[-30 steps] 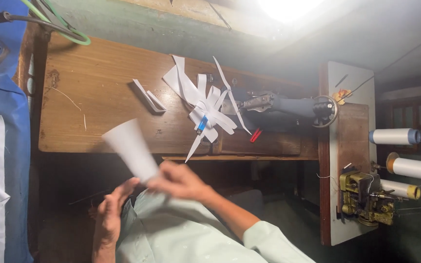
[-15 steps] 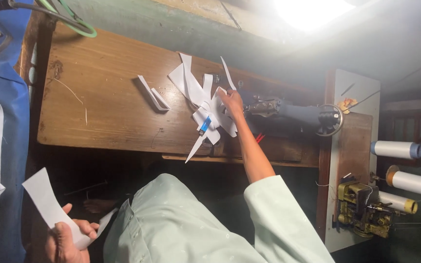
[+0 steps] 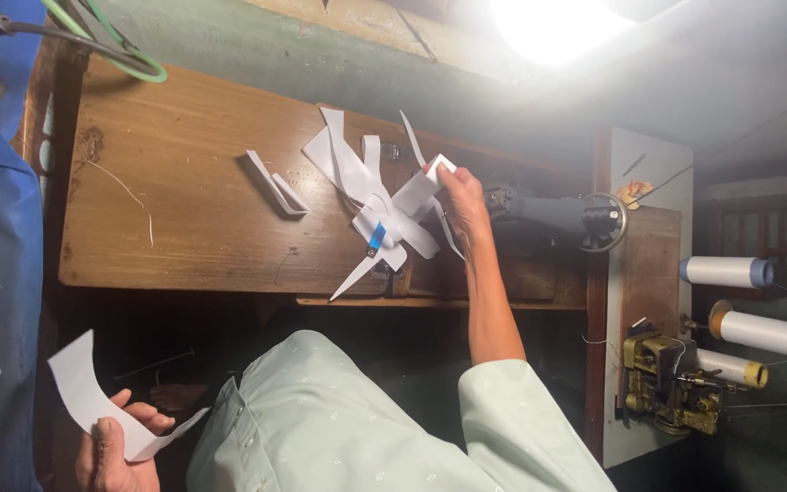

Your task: The person irons several white fabric strips on a blue-covered worktable. They pick up each strip, place it on the table, and press it with a steam iron, occasionally using a wooden block to hold the fabric in place.

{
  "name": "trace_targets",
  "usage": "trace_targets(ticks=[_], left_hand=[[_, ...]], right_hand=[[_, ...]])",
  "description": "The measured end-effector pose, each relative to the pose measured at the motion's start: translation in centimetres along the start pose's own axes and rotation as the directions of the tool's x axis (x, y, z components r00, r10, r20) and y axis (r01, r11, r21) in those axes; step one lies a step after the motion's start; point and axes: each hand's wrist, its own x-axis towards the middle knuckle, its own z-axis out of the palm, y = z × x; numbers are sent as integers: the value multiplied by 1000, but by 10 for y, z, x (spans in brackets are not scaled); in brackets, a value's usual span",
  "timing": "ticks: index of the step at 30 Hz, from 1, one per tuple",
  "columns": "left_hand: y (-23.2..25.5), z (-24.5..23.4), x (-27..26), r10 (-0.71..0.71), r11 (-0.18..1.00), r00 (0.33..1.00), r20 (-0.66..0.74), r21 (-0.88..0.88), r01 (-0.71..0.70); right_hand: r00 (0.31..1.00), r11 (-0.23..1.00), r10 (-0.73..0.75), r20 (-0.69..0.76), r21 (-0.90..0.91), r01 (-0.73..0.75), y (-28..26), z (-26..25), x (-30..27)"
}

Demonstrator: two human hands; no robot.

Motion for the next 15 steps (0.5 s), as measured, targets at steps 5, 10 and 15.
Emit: trace_targets(ticks=[5,10,15], left_hand=[[18,34,13,39,998,999,23,-43,-38],[10,72,32,5,897,972,234,-431,99],[24,100,37,45,880,946,322,-460,115]], right_hand=[[988,890,-2,155,451,-69,-23,3,-55],[915,734,186,358,569,-372,-12,68,-104],[859,817,274,433,366,-445,24,138,-129]])
